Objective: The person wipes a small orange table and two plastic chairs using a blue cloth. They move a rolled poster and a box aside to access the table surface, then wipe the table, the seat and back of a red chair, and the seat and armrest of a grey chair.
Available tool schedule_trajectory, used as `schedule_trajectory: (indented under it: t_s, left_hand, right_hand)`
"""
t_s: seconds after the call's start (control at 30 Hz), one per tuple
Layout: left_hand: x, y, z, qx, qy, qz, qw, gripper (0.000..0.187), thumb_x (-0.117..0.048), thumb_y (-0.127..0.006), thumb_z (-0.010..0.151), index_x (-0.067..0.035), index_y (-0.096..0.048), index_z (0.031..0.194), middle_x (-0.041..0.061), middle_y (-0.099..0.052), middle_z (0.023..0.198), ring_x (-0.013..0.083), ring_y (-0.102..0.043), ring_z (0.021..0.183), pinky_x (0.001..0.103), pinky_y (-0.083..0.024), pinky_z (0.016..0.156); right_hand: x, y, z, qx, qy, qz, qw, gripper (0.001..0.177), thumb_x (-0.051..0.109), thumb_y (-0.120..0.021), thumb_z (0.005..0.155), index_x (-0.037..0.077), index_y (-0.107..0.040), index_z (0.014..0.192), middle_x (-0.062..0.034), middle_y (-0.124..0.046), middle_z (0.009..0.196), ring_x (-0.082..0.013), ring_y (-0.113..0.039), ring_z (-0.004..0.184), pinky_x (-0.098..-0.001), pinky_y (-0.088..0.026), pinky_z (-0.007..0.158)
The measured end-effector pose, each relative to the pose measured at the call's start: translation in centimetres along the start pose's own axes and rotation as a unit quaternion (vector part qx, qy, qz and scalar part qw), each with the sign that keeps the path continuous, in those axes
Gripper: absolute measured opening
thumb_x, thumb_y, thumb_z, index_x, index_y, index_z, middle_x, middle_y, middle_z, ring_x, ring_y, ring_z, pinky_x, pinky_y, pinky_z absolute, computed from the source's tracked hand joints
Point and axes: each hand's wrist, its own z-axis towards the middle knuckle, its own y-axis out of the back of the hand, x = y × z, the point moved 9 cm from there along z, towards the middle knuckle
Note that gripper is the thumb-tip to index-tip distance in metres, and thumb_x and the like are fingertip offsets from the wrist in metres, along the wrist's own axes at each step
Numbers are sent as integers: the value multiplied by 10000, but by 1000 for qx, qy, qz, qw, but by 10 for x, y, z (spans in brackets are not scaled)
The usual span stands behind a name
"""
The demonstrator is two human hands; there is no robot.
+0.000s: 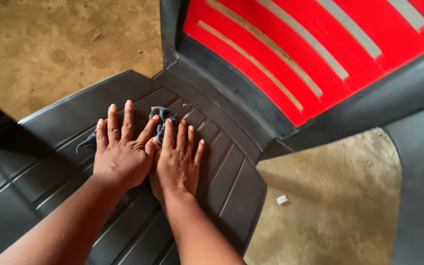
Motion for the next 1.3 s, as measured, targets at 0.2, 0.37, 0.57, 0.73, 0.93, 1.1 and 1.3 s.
schedule_trajectory:
  t_s: [0.2, 0.37, 0.57, 0.73, 0.93, 1.1, 1.3]
  left_hand:
    - [-32, 15, 44, -76, -37, 22, 996, 601, -509, -375, 966, -367, -351, 1550, 128, -98, 1685, 401, -26, 1530, 573, -9, 1172]
    - [-57, 41, 38, -125, -114, -93, 981, 602, -428, -482, 994, -211, -415, 1552, 133, -322, 1656, 317, -238, 1550, 546, -138, 1239]
    - [-57, 56, 38, -141, -95, -58, 984, 606, -399, -487, 980, -197, -405, 1546, 90, -357, 1632, 277, -277, 1524, 550, -135, 1215]
    - [-35, 53, 39, -171, -27, -136, 975, 644, -416, -457, 1014, -159, -353, 1595, 79, -332, 1659, 244, -267, 1546, 524, -71, 1236]
    - [-22, 58, 35, -209, 1, -173, 963, 635, -398, -359, 1078, -90, -298, 1630, 144, -269, 1710, 265, -218, 1597, 533, -31, 1258]
    - [-23, 59, 38, -205, 14, -173, 963, 673, -425, -377, 1066, -74, -264, 1629, 143, -266, 1704, 276, -210, 1586, 541, -29, 1250]
    - [-23, 56, 39, -189, 17, -163, 968, 671, -409, -390, 1036, -96, -276, 1618, 117, -280, 1691, 265, -224, 1571, 549, -36, 1243]
  right_hand:
    - [-17, 12, 43, -27, 66, -4, 997, 611, 410, -417, 1039, 132, -314, 1573, -170, -249, 1657, -341, -195, 1533, -567, -108, 1214]
    - [-73, 44, 62, -128, -116, -77, 982, 725, 330, -615, 905, 72, -350, 1529, -228, -233, 1641, -402, -196, 1514, -567, -146, 1200]
    - [-103, 79, 57, -266, -273, -71, 922, 781, 259, -687, 832, -17, -388, 1498, -240, -381, 1548, -427, -351, 1439, -563, -234, 1203]
    - [-68, 52, 100, -203, -184, 6, 962, 648, 276, -668, 919, -27, -432, 1440, -259, -437, 1481, -448, -414, 1341, -549, -299, 1153]
    - [49, 46, 145, -118, 253, 357, 891, 355, -4, -604, 856, 77, -722, 1180, -120, -690, 1222, -306, -629, 1245, -417, -495, 1123]
    - [-28, 97, 105, -333, -38, 146, 931, 364, -2, -591, 850, 101, -725, 1172, -101, -731, 1174, -310, -639, 1218, -443, -475, 1057]
    - [-42, 79, 98, -347, -167, -70, 920, 544, 219, -687, 809, -44, -552, 1265, -274, -526, 1364, -457, -501, 1235, -608, -388, 966]
